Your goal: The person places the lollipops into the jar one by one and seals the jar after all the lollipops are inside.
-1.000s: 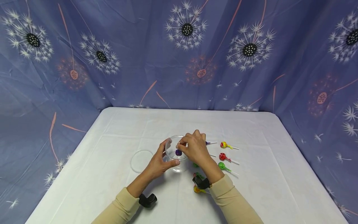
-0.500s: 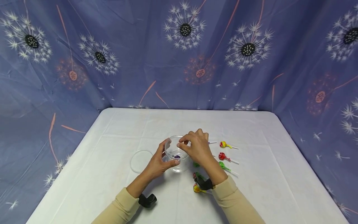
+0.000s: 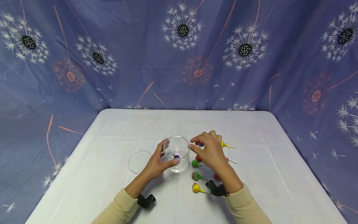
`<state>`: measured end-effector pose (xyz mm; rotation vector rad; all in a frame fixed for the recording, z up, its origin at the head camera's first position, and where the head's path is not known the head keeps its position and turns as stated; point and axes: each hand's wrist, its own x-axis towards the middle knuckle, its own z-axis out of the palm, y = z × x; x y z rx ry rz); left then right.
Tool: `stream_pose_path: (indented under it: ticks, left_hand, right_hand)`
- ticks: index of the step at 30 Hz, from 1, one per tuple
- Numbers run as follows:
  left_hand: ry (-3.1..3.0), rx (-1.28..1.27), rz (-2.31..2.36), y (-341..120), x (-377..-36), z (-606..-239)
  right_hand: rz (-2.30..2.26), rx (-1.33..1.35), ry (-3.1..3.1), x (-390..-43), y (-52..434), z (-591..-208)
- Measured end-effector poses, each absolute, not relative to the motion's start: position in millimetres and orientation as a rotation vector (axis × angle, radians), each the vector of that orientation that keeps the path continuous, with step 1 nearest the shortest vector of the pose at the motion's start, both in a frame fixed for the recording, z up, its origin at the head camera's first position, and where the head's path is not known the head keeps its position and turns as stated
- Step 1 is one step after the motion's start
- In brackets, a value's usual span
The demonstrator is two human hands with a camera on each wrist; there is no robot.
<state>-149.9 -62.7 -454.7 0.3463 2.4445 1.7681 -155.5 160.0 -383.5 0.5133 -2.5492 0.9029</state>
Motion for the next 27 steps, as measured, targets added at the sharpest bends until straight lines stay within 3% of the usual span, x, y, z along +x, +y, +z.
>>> stream_pose_path:
  ticks: [14, 27]
  left_hand:
    - [2.449, 0.337, 1.768, -64, -148, -454]
    - [2.408, 0.337, 1.768, -61, -130, -412]
  right_hand:
    - [0.897, 0.327, -2.561, -133, 200, -401]
    - [0.849, 0.132, -2.654, -114, 235, -425]
